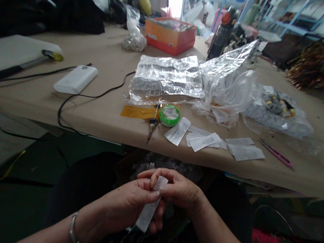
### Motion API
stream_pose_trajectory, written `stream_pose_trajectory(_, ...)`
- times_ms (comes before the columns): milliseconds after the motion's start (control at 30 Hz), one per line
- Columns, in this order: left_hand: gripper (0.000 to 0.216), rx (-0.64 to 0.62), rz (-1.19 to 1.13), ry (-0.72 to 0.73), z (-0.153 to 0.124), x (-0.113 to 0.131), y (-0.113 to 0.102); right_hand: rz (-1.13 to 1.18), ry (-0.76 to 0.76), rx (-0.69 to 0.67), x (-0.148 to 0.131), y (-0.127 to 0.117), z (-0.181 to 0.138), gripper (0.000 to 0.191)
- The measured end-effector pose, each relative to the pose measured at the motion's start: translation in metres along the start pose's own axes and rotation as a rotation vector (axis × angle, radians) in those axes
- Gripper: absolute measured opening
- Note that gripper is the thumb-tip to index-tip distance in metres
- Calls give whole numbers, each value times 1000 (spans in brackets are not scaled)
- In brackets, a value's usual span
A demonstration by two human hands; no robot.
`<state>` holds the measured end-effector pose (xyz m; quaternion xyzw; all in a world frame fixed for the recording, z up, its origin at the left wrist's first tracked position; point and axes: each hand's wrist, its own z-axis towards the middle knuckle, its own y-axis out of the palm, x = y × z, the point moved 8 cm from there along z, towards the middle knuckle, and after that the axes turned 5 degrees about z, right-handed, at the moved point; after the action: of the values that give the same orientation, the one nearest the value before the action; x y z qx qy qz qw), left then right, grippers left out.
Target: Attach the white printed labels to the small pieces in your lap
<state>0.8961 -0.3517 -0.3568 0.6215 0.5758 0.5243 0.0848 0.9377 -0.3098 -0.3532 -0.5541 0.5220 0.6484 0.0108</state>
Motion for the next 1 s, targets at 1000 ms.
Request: stream_pose_trajectory(1000, 22, 198, 3, 139, 0, 18, -17, -964, -334, 526, -38, -1, -25, 34)
